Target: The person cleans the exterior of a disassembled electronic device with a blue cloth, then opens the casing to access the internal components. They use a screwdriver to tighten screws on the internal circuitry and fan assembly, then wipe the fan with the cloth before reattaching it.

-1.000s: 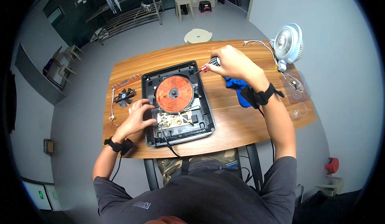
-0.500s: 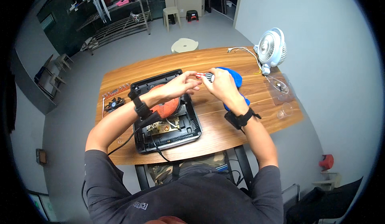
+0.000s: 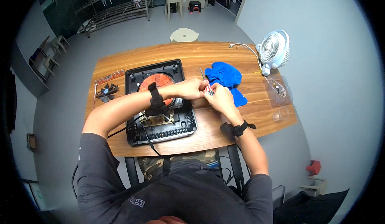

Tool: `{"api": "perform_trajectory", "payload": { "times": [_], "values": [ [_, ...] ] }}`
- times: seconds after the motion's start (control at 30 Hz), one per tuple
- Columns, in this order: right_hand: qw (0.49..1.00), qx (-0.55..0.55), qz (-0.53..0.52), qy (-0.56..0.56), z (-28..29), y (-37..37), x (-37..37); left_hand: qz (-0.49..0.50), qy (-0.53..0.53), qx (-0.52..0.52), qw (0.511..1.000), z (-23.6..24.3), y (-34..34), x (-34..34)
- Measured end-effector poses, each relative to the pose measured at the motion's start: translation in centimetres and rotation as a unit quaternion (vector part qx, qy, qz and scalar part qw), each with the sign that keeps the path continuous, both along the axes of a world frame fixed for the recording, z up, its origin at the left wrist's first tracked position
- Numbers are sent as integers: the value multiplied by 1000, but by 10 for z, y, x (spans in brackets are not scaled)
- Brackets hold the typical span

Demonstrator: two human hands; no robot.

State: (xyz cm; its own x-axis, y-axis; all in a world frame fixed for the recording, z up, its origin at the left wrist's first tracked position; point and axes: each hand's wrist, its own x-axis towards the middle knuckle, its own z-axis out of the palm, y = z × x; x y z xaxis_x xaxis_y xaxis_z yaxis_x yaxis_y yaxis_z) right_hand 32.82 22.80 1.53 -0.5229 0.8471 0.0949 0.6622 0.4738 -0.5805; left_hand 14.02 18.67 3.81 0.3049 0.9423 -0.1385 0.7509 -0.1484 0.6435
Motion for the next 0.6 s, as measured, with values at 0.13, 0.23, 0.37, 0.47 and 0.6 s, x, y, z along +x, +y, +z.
{"api": "perform_trajectory", "payload": {
  "times": [0.13, 0.23, 0.37, 0.47, 0.6],
  "values": [
    [995, -97, -14, 24, 0, -12, -5, -40, 15, 17, 999, -23, 3, 3],
    [999, -36, -1, 4, -26, -4, -4, -65, 42, 1, 997, -29, 7, 8],
    [999, -26, 9, -16, -38, -2, -2, -53, 41, 5, 998, -41, 5, 14],
    [999, -26, 15, -35, -42, -1, -3, -55, 18, -21, 998, -29, -2, 9],
    [1000, -8, 17, -21, -49, -4, -3, -68, -44, 88, 993, -34, -9, -18]
  ]
}}
